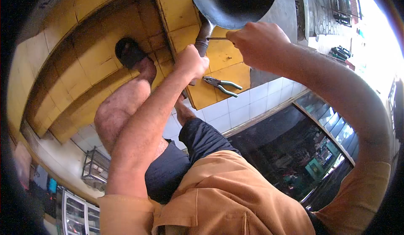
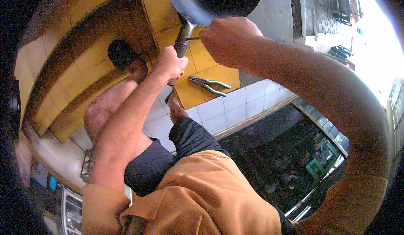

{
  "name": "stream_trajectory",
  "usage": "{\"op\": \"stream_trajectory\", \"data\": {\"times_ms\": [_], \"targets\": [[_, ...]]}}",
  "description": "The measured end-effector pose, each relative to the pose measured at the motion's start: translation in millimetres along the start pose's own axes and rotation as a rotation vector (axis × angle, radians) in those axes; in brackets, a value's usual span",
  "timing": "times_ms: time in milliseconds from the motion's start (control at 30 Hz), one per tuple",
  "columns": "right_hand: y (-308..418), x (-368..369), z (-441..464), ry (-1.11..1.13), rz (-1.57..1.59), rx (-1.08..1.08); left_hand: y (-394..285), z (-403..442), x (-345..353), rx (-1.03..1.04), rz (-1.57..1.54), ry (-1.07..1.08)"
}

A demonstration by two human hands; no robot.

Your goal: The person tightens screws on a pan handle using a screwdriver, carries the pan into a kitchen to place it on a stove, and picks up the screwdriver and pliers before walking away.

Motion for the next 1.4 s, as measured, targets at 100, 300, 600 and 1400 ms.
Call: {"op": "stream_trajectory", "data": {"times_ms": [100,300,600,1400], "targets": [[5,3,-4,0.040,-0.023,0.074,1,-10,-12,0.044,-0.036,0.015],[-17,30,-43,-0.271,0.156,0.212,-17,-20,-24,0.050,-0.332,0.109],[42,315,-57,-0.837,1.020,0.863,-29,-33,-23,0.001,-0.411,0.178],[47,144,20,-1.080,1.064,0.145,-30,-34,-8,0.112,-0.321,0.122]]}}
Point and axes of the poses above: each hand's wrist, its own z-axis towards the middle knuckle, its own x-axis out of the palm, y = z × x, the point moved 1 cm from there along z, towards the middle knuckle, and after that the axes turned 2 degrees about -x, right-handed, at the moved point
